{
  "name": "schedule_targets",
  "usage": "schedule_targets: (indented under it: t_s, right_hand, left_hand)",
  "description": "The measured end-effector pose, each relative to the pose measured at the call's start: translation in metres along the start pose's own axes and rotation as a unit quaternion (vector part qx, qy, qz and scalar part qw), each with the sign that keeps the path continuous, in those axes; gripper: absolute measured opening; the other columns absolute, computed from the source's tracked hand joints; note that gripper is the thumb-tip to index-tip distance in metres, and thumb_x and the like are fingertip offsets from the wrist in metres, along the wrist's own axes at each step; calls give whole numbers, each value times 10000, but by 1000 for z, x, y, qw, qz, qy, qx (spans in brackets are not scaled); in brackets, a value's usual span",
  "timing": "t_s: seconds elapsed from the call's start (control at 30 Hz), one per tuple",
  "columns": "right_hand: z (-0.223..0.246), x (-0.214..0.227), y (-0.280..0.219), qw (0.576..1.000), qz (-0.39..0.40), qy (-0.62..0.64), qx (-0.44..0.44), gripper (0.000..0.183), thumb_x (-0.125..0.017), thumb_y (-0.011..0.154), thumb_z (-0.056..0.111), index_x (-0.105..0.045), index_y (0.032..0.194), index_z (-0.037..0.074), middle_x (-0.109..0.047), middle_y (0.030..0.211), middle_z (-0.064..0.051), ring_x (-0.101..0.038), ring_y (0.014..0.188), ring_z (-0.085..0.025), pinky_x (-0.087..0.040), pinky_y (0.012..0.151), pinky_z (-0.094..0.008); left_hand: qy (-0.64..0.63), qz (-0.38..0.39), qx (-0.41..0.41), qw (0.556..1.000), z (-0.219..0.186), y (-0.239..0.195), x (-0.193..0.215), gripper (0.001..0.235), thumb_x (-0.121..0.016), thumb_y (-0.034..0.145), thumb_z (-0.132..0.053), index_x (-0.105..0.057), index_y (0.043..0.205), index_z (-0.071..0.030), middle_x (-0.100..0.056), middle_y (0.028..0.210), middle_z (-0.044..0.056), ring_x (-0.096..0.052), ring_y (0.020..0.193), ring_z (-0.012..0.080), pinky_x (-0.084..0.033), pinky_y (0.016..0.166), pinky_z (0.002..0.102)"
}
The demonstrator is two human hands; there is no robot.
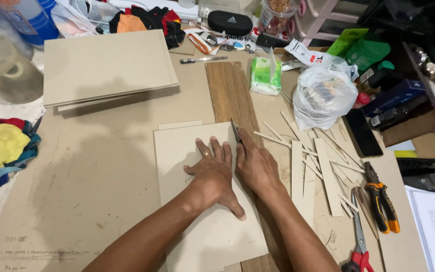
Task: Using a utility knife and a wooden ruler to cut cardboard sheets into smaller pieces on a workbench.
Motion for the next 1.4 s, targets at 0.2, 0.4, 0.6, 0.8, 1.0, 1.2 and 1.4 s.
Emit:
schedule_targets:
  t_s: [0.2, 0.4, 0.6, 0.8, 1.0, 1.2, 1.4]
  right_hand:
    - [8, 8, 5, 999, 12, -31, 6, 547, -392, 1022, 316, -471, 1558, 243, -654, 1361, -216, -642, 1210, -464, -520, 983, -605]
    - [2, 16, -38, 999, 37, -19, -5, 549, -397, 1021, 276, -478, 1558, 203, -631, 1380, -238, -641, 1196, -488, -522, 969, -632]
    - [4, 25, -102, 994, 89, -19, -57, 585, -368, 1020, 332, -405, 1593, 226, -597, 1408, -259, -607, 1217, -533, -490, 1002, -667]
    - [-48, -5, -157, 992, 88, -24, -89, 557, -389, 1041, 324, -372, 1594, 268, -658, 886, -159, -618, 776, -372, -500, 703, -537]
    - [-86, -27, -214, 973, 137, -79, -169, 584, -410, 1016, 444, -269, 1582, 456, -701, 688, -96, -648, 633, -360, -538, 641, -510]
    - [-130, -64, -277, 970, 48, -152, -182, 635, -509, 945, 553, -299, 1539, 631, -731, 675, 26, -689, 570, -288, -543, 567, -497]
    - [-133, -41, -286, 985, -1, -107, -138, 623, -572, 924, 504, -396, 1517, 573, -663, 577, -48, -603, 416, -229, -522, 488, -421]
  left_hand:
    - [5, -8, 1, 1000, 1, 1, -3, 1617, -829, 504, -766, -4, 1614, 72, 4, 1643, 393, -22, 1483, 650, -458, 935, 734]
    - [3, -21, 7, 1000, 0, 7, -10, 1621, -859, 518, -778, -11, 1618, 57, 2, 1649, 377, -25, 1483, 641, -468, 912, 746]
    - [3, -41, 4, 999, 2, 13, -13, 1656, -896, 477, -773, -29, 1616, 61, 3, 1645, 385, -31, 1469, 655, -456, 885, 779]
    - [-13, -5, 35, 999, -1, 9, -10, 1679, -886, 485, -784, 107, 1604, -23, 152, 1654, 287, 84, 1483, 598, -415, 971, 757]
    - [-32, 52, 72, 996, -3, 2, -5, 1703, -878, 533, -746, 299, 1599, -130, 375, 1668, 153, 263, 1510, 509, -318, 1120, 733]
    - [-12, 42, 75, 996, -5, 2, -6, 1695, -876, 551, -764, 279, 1603, -106, 350, 1671, 178, 253, 1510, 506, -341, 1107, 727]
    - [-9, 35, 78, 996, -7, -2, -6, 1695, -877, 542, -768, 265, 1610, -113, 337, 1678, 175, 244, 1515, 504, -344, 1100, 735]
Point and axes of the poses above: each hand's wrist, its own y-axis towards the middle knuckle, its own x-axis out of the back of the hand, z = x × y, the point moved 2 cm from there along y, towards the middle knuckle
